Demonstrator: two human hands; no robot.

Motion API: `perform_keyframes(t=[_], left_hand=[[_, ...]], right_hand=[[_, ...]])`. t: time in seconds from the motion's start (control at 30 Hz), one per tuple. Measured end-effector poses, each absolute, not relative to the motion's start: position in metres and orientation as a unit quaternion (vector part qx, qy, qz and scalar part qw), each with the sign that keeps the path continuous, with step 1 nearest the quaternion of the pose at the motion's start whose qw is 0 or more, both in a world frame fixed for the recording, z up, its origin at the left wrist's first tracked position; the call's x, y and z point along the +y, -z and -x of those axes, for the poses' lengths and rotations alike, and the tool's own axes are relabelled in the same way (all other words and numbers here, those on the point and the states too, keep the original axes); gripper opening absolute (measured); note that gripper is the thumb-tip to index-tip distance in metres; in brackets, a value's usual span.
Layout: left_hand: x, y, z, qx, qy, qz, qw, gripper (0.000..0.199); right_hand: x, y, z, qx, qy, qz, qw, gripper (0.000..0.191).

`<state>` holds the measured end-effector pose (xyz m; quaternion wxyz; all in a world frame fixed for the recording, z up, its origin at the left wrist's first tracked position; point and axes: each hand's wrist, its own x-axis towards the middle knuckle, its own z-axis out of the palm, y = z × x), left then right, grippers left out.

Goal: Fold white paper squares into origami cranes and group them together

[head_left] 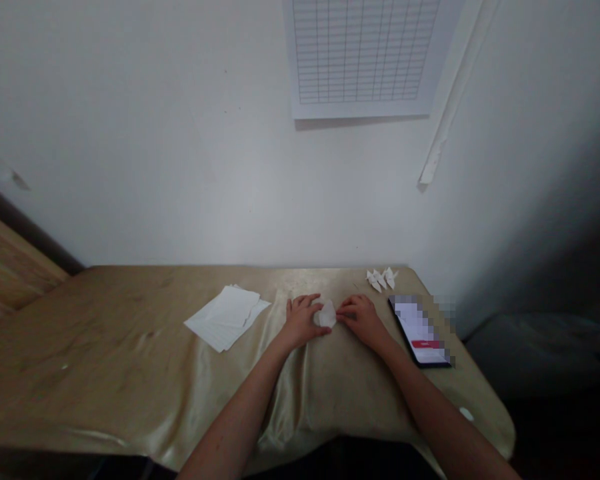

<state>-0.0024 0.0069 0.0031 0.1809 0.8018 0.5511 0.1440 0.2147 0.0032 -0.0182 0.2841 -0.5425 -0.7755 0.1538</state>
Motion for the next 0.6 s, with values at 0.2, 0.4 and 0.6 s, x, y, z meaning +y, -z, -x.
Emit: perform_keyframes(t=[0.2,0.4,0.6], left_hand=[[0.0065,-0.0029,0.0024,0.547,-0.155,-0.802,0.185,0.060],[0.0075,-0.0028,0.0018,0.548,-0.149,-0.800,0.191,0.061],[0.0082,-0.0015,0.0024,0.547,-0.149,-0.801,0.190,0.060]], right_hand=[[0.0005,0.0169,-0.2122,-0.773,-0.153,0.545,0.286,0.010],[-0.0003,0.0173,-0.2089,-0.771,-0.149,0.542,0.300,0.010],[-0.0003,0.0204,-0.2051,-0.762,-0.147,0.543,0.321,0.006]])
